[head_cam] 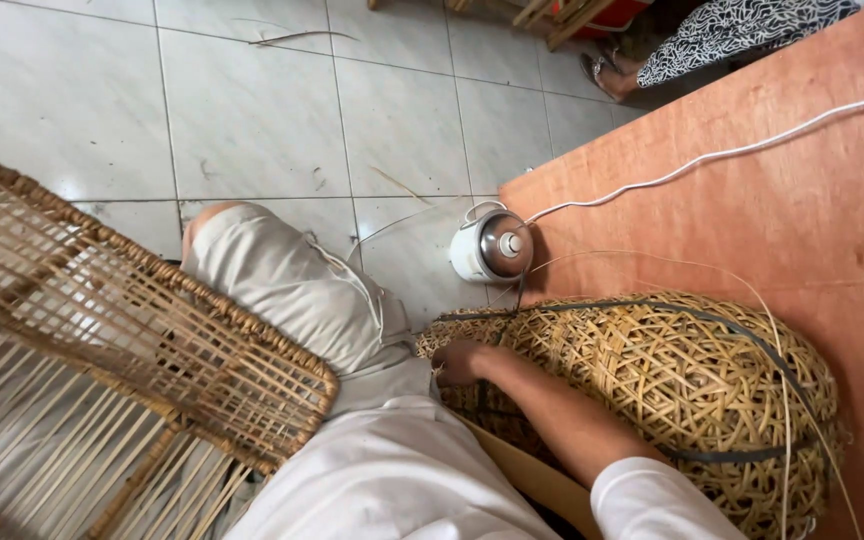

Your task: A person is seen from an overhead perspective sitting on the floor and weaving thin rattan strips into a rectangular frame to create a mesh surface.

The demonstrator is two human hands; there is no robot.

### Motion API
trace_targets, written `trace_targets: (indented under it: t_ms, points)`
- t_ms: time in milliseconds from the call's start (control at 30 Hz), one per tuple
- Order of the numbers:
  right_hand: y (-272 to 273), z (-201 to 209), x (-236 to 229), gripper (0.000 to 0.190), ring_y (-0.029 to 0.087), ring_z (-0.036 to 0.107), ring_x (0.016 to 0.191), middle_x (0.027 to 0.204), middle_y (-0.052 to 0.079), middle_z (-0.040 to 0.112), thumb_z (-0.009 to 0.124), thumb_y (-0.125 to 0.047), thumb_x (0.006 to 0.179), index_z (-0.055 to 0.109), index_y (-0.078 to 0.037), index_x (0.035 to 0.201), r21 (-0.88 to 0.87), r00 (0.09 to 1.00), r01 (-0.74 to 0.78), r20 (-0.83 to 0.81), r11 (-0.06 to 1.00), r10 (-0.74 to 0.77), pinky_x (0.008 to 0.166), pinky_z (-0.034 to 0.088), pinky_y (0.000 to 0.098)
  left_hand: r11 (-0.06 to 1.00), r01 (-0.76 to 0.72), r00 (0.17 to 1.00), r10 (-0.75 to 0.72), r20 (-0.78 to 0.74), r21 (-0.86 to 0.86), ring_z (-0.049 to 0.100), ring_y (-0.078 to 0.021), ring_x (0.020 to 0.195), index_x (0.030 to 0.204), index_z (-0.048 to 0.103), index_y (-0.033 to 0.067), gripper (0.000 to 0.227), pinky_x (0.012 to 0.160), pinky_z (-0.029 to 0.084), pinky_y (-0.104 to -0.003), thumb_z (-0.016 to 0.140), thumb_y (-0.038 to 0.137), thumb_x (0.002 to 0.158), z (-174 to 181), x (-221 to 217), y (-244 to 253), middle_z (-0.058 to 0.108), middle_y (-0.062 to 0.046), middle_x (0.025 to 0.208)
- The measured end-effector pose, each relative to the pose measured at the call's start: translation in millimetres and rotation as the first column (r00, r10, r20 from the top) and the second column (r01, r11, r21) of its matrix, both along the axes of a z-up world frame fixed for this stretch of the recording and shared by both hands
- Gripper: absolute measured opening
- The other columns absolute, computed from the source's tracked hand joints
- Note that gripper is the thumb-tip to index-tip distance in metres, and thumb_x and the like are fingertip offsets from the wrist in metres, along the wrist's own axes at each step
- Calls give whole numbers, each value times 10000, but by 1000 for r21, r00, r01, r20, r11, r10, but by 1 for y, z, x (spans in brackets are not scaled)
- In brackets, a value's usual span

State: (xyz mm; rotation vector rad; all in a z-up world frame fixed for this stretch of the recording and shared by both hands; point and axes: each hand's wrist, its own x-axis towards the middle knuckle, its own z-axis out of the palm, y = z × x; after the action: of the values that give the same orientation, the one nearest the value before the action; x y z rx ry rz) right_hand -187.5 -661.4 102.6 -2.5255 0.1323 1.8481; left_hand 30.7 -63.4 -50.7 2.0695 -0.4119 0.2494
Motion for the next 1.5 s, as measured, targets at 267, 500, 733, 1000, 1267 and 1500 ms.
trace_targets:
  t_ms: [267,500,733,1000,1267,1500]
  points:
    - [29,168,32,618,315,595,1304,1518,72,550,553,-513,984,459,-194,1505,6,962,120,245,993,-118,1070,468,601,995,-17,999,13,-44,-96,530,-344,1241,1168,580,-116,135,1158,474,-442,689,-190,1139,1,-4,30,519,-229,1346]
    - [-15,287,11,634,224,752,1163,1449,39,694,666,-303,916,526,-205,1526,7,688,544,569,839,-451,861,618,380,835,-298,831,465,-306,462,628,-258,788,1120,807,120,195,615,544,-412,861,234,971,211,-33,3,741,-113,1151]
    - [-163,287,-68,642,614,565,1198,1364,500,506,678,12,945,457,169,1527,281,191,670,829,687,-525,903,512,702,797,-273,600,579,-552,539,687,-226,856,1158,799,271,225,826,599,-477,793,426,995,247,-24,-11,759,-105,963]
    - [-260,251,-97,701,623,613,1108,1317,524,562,770,-27,926,507,224,1525,127,244,597,911,792,-331,891,524,677,807,-333,593,581,-557,488,606,-301,1078,1144,786,263,210,887,549,-558,760,432,1022,247,-29,-15,703,-141,1060]
    - [-101,298,-22,675,582,482,1337,1496,437,398,634,-1,935,383,121,1548,238,312,640,788,731,-530,1011,487,738,818,-347,632,565,-531,458,454,-392,1290,1121,770,227,231,982,459,-656,731,441,1043,247,-33,-16,708,-136,1114]
    - [-108,288,-23,625,504,570,1271,1416,400,518,668,-14,938,466,94,1519,205,365,650,760,732,-538,993,533,638,818,-345,659,561,-502,461,493,-376,1251,1102,774,201,223,965,471,-619,773,410,1022,244,-35,-15,717,-117,1032]
